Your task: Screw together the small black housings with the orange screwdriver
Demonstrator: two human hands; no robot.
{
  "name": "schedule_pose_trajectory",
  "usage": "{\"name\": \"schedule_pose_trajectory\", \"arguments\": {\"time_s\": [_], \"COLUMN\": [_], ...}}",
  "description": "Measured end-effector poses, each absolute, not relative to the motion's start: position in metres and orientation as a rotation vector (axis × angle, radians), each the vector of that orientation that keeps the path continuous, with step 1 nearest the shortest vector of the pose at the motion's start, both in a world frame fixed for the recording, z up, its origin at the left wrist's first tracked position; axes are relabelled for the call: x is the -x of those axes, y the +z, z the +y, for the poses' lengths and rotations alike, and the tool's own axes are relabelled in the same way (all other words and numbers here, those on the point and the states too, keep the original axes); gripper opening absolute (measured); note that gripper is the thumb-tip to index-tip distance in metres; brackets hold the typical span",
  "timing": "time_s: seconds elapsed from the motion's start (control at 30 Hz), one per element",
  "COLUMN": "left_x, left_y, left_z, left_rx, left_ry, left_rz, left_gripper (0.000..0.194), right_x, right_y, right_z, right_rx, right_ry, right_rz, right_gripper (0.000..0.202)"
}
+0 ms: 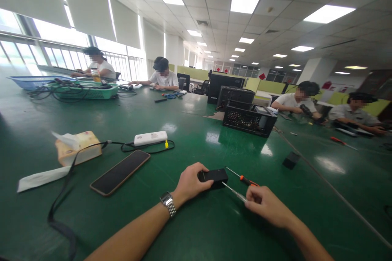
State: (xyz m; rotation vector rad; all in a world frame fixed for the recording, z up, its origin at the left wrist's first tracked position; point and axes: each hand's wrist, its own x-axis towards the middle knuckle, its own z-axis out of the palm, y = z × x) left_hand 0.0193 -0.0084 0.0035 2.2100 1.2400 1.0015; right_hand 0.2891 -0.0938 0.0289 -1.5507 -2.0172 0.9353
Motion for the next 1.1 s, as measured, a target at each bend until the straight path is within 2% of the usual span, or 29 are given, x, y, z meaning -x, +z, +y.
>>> {"name": "schedule_pose_trajectory", "arguments": {"time_s": [0.33,0.77,0.9,1.0,1.1], "left_x": [-0.02,-0.019,-0.019,-0.019,-0.019], "left_y": [0.007,0.003,0.003,0.004,0.004], "left_z": [-0.011,-0.007,-0.008,-0.009,-0.009], "left_rx": [-2.229,-2.226,-2.21,-2.208,-2.206], "left_ry": [0.989,1.006,1.002,1.003,1.017], "left_rz": [1.244,1.192,1.155,1.127,1.111], "left_gripper": [0.025,0.025,0.026,0.027,0.026], "right_x": [-0.308,-0.291,-0.302,-0.297,-0.279], "right_y": [0.03,0.033,0.031,0.031,0.029], "right_z": [-0.092,-0.093,-0.09,-0.09,-0.092], "right_rx": [1.553,1.49,1.522,1.538,1.521], "right_ry": [0.952,0.708,0.648,0.689,0.564], "right_rz": [-1.925,-2.124,-2.124,-2.107,-2.072], "right_gripper": [0.019,0.026,0.023,0.028,0.031]}}
